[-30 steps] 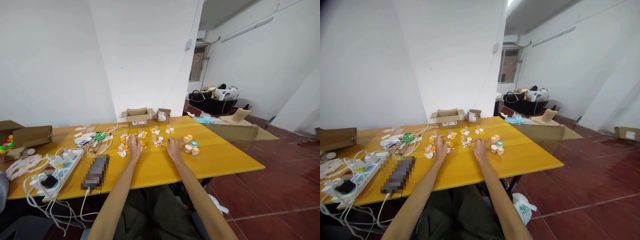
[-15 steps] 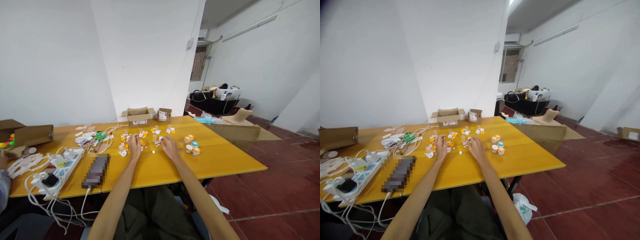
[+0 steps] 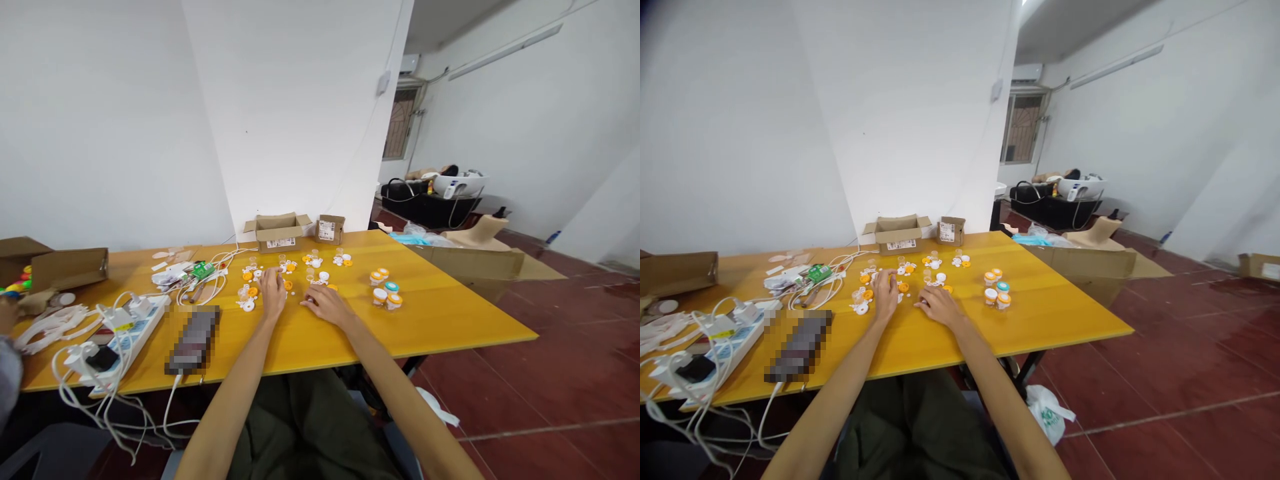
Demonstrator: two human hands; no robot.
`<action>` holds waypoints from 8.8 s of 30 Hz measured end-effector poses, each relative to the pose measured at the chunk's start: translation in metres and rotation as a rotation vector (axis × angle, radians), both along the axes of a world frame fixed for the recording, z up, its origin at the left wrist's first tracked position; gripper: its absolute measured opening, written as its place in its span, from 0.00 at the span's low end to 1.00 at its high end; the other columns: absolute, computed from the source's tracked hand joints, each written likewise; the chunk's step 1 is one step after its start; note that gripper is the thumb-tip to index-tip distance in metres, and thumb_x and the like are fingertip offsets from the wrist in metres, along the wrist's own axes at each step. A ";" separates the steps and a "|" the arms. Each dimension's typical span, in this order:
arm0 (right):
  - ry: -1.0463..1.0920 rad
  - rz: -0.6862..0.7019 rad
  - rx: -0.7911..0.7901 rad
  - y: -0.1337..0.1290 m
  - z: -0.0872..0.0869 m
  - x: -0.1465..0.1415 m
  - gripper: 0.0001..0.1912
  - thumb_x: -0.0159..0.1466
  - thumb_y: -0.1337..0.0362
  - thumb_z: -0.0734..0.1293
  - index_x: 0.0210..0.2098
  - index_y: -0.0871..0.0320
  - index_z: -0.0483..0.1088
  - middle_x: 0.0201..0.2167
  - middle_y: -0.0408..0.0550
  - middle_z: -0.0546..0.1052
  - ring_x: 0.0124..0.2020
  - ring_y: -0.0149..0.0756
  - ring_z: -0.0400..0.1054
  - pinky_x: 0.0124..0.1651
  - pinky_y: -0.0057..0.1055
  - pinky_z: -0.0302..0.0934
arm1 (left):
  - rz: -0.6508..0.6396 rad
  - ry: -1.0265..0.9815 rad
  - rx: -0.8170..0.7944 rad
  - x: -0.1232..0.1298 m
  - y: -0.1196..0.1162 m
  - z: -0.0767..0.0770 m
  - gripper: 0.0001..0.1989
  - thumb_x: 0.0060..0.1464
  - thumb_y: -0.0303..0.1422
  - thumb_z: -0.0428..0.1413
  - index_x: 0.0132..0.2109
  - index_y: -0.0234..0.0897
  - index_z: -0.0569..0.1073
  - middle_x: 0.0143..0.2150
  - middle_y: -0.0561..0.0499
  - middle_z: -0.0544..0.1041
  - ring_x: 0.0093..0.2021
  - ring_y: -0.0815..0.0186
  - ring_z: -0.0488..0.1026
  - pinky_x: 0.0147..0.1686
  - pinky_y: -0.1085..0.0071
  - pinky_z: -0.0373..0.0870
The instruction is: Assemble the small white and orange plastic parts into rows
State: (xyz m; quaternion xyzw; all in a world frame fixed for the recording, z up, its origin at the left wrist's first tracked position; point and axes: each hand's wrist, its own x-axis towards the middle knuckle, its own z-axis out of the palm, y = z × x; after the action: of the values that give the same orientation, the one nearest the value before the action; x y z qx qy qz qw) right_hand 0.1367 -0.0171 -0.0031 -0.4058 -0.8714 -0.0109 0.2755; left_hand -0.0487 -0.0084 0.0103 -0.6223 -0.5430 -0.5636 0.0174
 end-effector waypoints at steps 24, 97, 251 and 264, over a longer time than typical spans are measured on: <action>0.081 -0.291 -0.057 0.006 0.004 0.003 0.11 0.65 0.72 0.65 0.41 0.51 0.76 0.40 0.50 0.80 0.44 0.41 0.73 0.45 0.31 0.64 | -0.026 -0.004 0.009 0.000 0.001 -0.001 0.10 0.56 0.24 0.52 0.39 0.44 0.74 0.39 0.47 0.78 0.47 0.54 0.73 0.48 0.59 0.67; -0.026 -0.003 0.051 -0.022 -0.001 -0.042 0.14 0.73 0.62 0.59 0.45 0.54 0.78 0.44 0.55 0.79 0.48 0.43 0.73 0.53 0.38 0.67 | -0.178 -0.505 -0.432 -0.015 0.011 -0.004 0.21 0.65 0.49 0.47 0.40 0.39 0.77 0.45 0.46 0.81 0.51 0.58 0.76 0.53 0.65 0.70; 0.049 -1.003 -0.098 0.071 -0.008 0.067 0.22 0.66 0.69 0.57 0.53 0.53 0.75 0.45 0.64 0.77 0.47 0.56 0.70 0.50 0.55 0.61 | 0.028 0.192 -0.362 -0.002 -0.001 0.006 0.11 0.61 0.33 0.53 0.34 0.41 0.80 0.36 0.46 0.82 0.46 0.56 0.77 0.49 0.62 0.66; 0.150 -1.090 -0.110 0.114 0.001 0.097 0.25 0.66 0.70 0.53 0.53 0.63 0.76 0.47 0.73 0.75 0.47 0.59 0.69 0.46 0.55 0.59 | 0.045 0.059 -0.387 -0.003 -0.002 -0.002 0.09 0.60 0.32 0.54 0.36 0.41 0.79 0.38 0.46 0.80 0.45 0.56 0.77 0.49 0.61 0.67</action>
State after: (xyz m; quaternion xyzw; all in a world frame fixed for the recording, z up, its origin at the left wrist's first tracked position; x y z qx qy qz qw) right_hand 0.2338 0.0974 -0.0024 -0.8116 -0.5124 -0.0773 0.2696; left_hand -0.0513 -0.0104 0.0087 -0.6179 -0.6542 -0.4299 -0.0741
